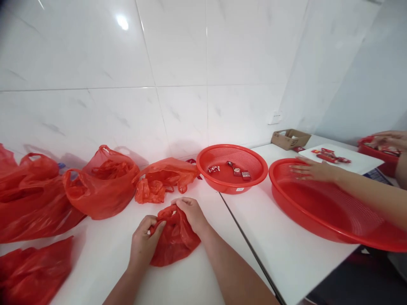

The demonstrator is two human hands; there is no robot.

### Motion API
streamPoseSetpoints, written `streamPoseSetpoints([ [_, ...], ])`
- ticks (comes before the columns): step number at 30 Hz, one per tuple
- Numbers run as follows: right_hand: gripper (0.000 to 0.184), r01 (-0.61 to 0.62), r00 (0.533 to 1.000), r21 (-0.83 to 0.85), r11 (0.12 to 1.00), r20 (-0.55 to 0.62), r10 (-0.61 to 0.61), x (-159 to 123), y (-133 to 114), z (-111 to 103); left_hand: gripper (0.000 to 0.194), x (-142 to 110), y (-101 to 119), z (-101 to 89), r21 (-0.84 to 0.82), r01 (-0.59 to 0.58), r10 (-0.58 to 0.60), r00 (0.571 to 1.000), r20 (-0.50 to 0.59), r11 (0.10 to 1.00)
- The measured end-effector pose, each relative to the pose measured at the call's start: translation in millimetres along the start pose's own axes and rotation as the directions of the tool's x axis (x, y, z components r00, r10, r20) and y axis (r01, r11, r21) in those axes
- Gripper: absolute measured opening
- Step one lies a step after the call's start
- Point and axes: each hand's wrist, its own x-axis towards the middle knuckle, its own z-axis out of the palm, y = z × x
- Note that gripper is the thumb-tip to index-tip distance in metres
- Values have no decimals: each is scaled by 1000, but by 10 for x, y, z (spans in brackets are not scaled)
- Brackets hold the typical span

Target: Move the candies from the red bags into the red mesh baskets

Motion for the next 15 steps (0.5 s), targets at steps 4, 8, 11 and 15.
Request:
streamPoseSetpoints([
  [4,25,10,927,-388,922,-341,-154,148,82,-268,27,42,-28,-130,77,-179,185,979,-89,981],
  [8,25,-48,871,-501,864,-445,-210,246,186,-550,32,79,-119,-253,181,-255,293,929,-227,950],
  [11,24,-77,872,-544,836,-444,-208,281,256,-625,34,95,-184,-293,216,-259,312,913,-264,941],
  [15,24,-70,877,-552,831,-431,-213,290,305,-639,19,102,-221,-288,142,-164,200,934,-295,976],
])
